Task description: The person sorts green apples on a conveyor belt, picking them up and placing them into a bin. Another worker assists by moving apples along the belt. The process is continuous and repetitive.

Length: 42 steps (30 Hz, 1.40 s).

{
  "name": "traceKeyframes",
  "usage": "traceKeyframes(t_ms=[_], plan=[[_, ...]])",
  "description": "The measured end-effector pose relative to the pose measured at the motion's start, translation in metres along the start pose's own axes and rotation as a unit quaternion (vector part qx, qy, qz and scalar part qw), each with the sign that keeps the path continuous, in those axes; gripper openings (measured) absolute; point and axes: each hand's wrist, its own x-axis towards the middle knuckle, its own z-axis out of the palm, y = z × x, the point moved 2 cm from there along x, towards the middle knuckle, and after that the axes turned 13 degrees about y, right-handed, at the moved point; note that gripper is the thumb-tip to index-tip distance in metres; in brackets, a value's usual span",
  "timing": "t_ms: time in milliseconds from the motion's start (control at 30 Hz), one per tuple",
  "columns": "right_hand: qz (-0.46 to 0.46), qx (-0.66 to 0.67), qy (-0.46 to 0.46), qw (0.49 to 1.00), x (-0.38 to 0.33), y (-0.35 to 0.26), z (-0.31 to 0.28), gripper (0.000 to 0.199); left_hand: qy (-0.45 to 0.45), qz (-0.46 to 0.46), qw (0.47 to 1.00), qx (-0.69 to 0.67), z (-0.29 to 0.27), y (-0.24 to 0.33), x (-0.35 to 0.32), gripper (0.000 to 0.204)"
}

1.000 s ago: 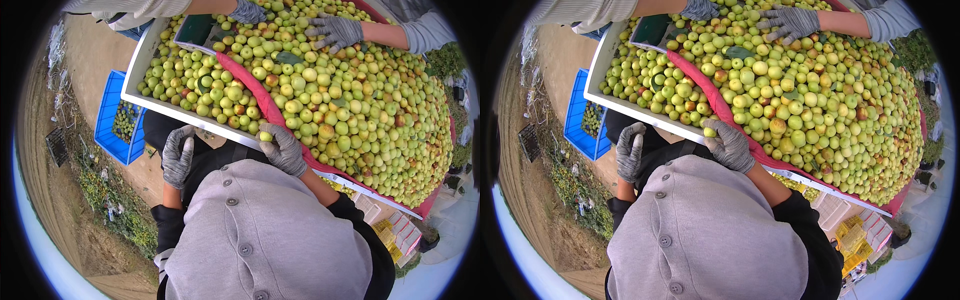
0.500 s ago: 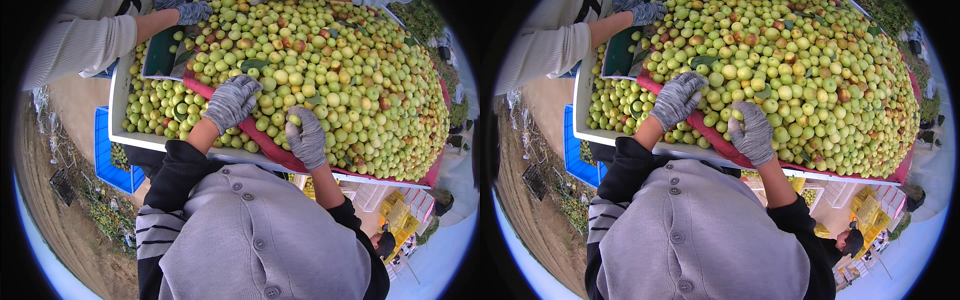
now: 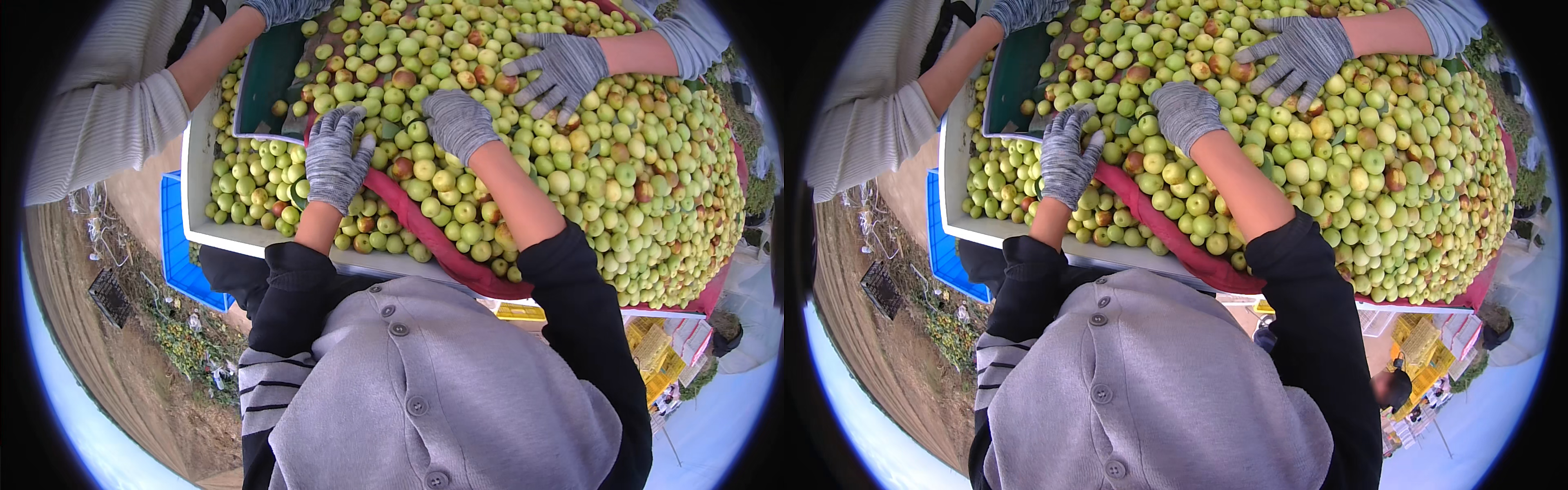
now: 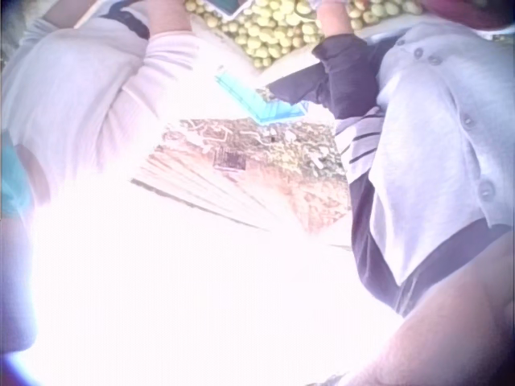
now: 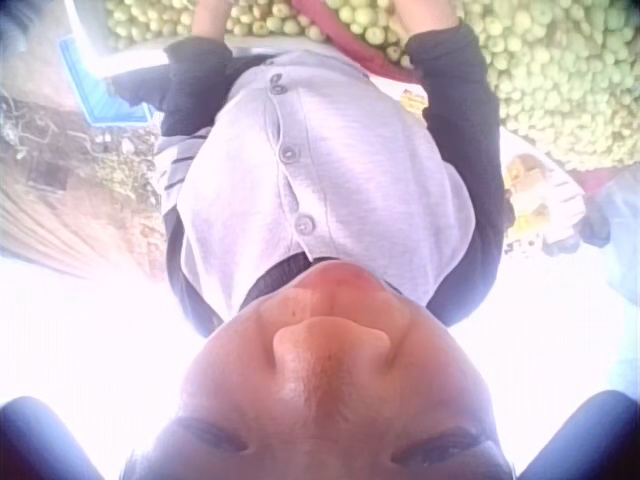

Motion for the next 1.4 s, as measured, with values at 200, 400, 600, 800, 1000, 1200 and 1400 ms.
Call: traceKeyframes(t_ms=[200,400,600,800,1000,1200,1400], plan=[[-0.024,0.199,0.215,0.956,-0.092,0.012,-0.021,0.024,-0.158,0.031,0.979,-0.127,0.054,0.037,0.046,0.043],[0.119,0.383,0.206,0.893,-0.159,0.034,-0.026,0.024,-0.305,0.116,0.941,0.092,0.1,0.063,0.066,0.041],[0.171,0.61,0.293,0.716,-0.173,0.028,-0.02,0.016,-0.133,-0.062,0.968,-0.206,0.059,0.064,0.043,0.028],[-0.117,0.262,0.343,0.894,-0.162,-0.021,-0.007,0.016,-0.203,-0.623,0.26,-0.709,-0.006,0.122,-0.059,0.033],[-0.147,0.141,0.2,0.958,-0.161,-0.03,-0.043,0.056,-0.23,-0.649,0.158,-0.708,0.0,0.098,-0.063,0.032],[0.047,-0.044,0.127,0.99,-0.185,0.054,-0.046,0.072,-0.143,-0.556,0.42,-0.703,-0.014,0.052,-0.042,0.029],[-0.019,-0.005,0.187,0.982,-0.18,0.052,-0.006,0.074,-0.212,-0.088,0.972,0.047,0.023,0.002,0.029,0.051]])
